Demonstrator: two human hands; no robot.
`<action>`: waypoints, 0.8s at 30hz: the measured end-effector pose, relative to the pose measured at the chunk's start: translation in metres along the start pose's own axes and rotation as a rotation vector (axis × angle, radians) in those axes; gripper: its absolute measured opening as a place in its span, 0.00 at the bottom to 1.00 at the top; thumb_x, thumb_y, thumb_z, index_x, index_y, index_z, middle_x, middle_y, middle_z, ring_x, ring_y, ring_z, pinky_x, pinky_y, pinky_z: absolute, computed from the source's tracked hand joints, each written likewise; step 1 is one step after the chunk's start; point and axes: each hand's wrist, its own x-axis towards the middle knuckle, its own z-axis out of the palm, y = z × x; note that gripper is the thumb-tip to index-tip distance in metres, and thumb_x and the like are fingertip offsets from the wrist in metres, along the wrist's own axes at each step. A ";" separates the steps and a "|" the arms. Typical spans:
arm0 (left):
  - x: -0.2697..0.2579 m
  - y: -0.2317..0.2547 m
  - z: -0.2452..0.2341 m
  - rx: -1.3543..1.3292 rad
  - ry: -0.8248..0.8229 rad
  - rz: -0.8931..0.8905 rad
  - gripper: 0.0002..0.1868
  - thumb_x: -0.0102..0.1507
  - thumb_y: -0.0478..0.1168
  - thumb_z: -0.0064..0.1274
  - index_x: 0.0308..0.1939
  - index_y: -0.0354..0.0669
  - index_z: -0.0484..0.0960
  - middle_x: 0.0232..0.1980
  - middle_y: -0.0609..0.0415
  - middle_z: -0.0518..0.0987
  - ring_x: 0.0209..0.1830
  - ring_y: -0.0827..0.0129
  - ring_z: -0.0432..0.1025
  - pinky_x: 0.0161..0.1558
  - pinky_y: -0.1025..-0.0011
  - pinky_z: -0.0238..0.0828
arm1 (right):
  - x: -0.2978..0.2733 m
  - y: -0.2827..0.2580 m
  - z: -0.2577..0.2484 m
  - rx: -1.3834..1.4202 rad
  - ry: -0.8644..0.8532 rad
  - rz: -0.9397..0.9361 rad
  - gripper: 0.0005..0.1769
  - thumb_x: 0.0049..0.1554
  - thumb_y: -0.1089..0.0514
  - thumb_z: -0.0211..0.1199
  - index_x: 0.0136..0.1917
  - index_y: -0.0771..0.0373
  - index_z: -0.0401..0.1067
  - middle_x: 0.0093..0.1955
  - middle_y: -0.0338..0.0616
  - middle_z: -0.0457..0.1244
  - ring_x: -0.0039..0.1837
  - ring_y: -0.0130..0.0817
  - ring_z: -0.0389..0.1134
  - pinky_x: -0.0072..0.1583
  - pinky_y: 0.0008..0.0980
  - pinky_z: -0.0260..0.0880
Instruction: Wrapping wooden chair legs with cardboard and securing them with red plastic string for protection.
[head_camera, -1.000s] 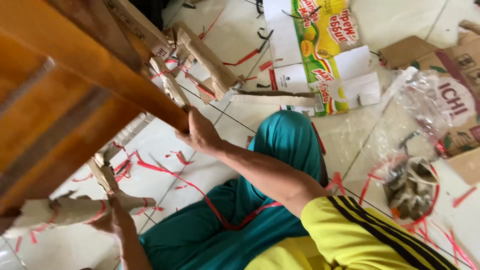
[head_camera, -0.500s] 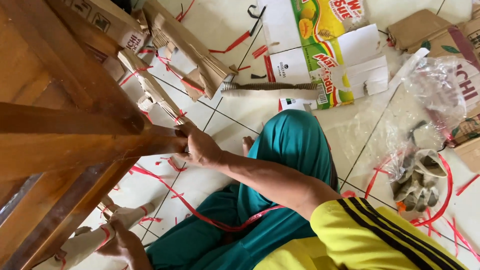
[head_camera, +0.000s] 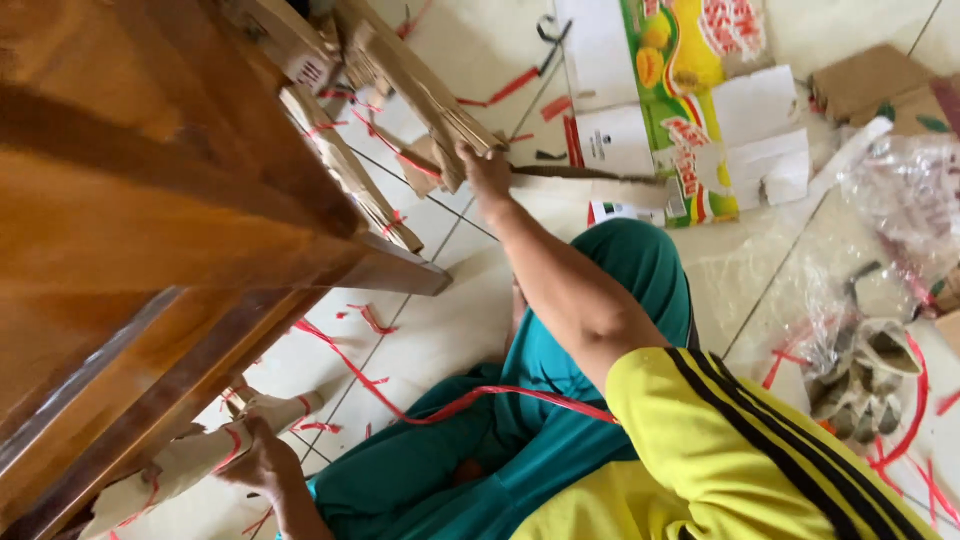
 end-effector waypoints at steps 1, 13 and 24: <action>0.002 0.011 0.000 -0.015 -0.038 0.030 0.29 0.64 0.19 0.49 0.64 0.29 0.52 0.58 0.31 0.65 0.59 0.42 0.71 0.64 0.46 0.76 | 0.024 0.016 -0.001 0.011 0.057 -0.090 0.28 0.53 0.39 0.61 0.55 0.63 0.70 0.48 0.45 0.66 0.47 0.33 0.67 0.49 0.32 0.67; 0.001 0.004 -0.038 -0.232 0.073 -0.083 0.36 0.60 0.26 0.61 0.66 0.40 0.57 0.61 0.42 0.67 0.62 0.57 0.67 0.65 0.62 0.67 | -0.043 -0.203 -0.233 -0.573 0.104 -0.963 0.09 0.69 0.52 0.55 0.46 0.53 0.68 0.36 0.33 0.59 0.39 0.24 0.60 0.41 0.25 0.61; -0.022 0.013 -0.033 -0.146 0.123 -0.356 0.41 0.69 0.33 0.54 0.73 0.30 0.41 0.65 0.34 0.53 0.70 0.45 0.60 0.71 0.51 0.66 | -0.248 -0.318 -0.345 -0.685 -0.195 -1.270 0.17 0.73 0.79 0.55 0.74 0.84 0.63 0.66 0.67 0.63 0.56 0.50 0.61 0.56 0.45 0.66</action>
